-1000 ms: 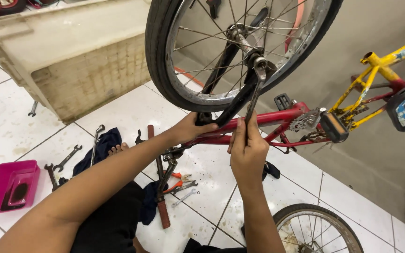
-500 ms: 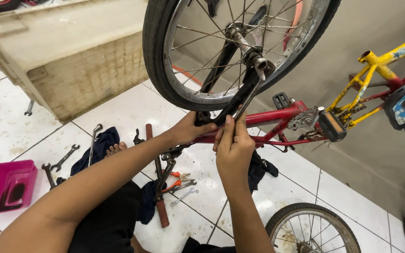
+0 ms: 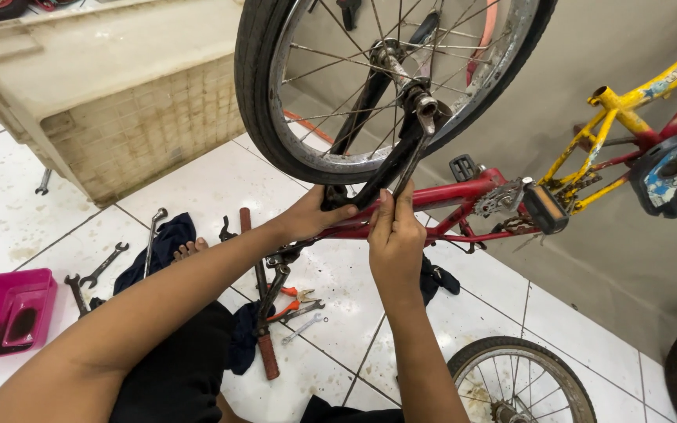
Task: The person removes the front wheel from a red bicycle, cleans small parts in a pink container, and reattaches the wheel using a wrench. The person handles the wheel, axle, and tools while sitting on the floor.
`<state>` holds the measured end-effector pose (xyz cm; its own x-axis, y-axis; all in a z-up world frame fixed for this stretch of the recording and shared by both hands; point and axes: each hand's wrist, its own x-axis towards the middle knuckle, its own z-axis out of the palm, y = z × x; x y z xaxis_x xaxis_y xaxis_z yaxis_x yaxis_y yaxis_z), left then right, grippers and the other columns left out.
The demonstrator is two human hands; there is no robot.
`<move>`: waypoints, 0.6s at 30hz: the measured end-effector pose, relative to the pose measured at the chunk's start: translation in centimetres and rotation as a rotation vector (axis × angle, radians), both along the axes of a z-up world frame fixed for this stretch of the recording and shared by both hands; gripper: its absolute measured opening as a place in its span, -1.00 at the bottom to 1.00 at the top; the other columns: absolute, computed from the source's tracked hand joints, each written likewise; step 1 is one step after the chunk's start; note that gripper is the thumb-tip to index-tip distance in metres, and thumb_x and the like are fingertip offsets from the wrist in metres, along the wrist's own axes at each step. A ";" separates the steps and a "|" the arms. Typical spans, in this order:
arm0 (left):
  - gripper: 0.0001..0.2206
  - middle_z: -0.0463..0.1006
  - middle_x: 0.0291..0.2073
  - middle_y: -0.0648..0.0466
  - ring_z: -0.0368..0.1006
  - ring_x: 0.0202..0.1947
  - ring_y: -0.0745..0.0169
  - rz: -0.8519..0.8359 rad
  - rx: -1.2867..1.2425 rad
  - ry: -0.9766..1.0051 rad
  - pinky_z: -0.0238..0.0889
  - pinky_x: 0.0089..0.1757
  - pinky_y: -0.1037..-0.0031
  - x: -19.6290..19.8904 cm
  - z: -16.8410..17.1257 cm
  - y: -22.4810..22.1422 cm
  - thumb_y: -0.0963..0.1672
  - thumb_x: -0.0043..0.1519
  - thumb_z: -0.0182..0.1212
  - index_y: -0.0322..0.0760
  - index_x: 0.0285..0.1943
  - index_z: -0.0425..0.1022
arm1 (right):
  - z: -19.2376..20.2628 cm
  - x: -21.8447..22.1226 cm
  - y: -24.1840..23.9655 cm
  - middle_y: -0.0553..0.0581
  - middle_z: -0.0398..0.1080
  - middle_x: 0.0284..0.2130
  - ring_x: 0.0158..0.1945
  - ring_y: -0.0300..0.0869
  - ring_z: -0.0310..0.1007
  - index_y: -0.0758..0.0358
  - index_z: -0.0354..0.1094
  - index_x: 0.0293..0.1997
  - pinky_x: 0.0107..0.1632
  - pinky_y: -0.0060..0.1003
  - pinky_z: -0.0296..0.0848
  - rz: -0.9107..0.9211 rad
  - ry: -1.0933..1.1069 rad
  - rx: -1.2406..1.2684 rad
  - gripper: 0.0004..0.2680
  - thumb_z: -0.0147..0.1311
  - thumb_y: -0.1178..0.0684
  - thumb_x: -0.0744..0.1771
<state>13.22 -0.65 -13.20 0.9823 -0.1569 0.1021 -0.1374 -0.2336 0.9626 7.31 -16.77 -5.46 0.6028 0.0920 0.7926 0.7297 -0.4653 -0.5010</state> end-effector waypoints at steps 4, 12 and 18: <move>-0.28 0.45 0.21 -0.14 0.27 0.35 -0.13 -0.002 -0.009 -0.001 0.16 0.27 0.05 -0.3 0.3 -0.1 0.15 0.17 0.33 -0.26 0.39 0.21 | 0.2 0.1 -0.4 0.13 0.33 -0.70 -0.69 -0.23 0.36 0.65 0.18 0.26 -0.65 -0.43 0.32 0.045 0.030 0.016 -0.72 -0.21 0.16 0.46; -0.26 0.44 0.15 -0.15 0.31 0.31 -0.13 0.011 0.039 0.007 0.17 0.27 0.07 -1.3 2.1 -0.2 0.20 0.15 0.28 -0.31 0.31 0.15 | -1.1 0.8 -1.4 0.17 0.37 -0.64 -0.64 -0.18 0.45 0.48 0.31 0.07 -0.61 -0.41 0.44 0.303 0.209 0.304 -0.80 -0.21 0.15 0.46; 0.23 0.14 0.37 -0.46 0.17 0.39 -0.33 -0.078 0.641 0.323 0.09 0.26 -0.06 -2.9 7.3 -1.0 0.48 0.00 -0.58 -0.61 0.52 -0.13 | -0.8 -0.3 -4.7 0.41 0.55 -0.36 -0.28 0.01 0.64 0.38 0.23 -0.06 -0.22 -0.22 0.63 0.383 0.310 0.455 -0.89 -0.06 0.12 0.43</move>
<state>10.29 -1.63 -5.88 0.9316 -0.1592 -0.3269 0.0916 -0.7673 0.6348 7.00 -21.45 -6.24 0.8002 0.0429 0.5982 0.5918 0.1052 -0.7992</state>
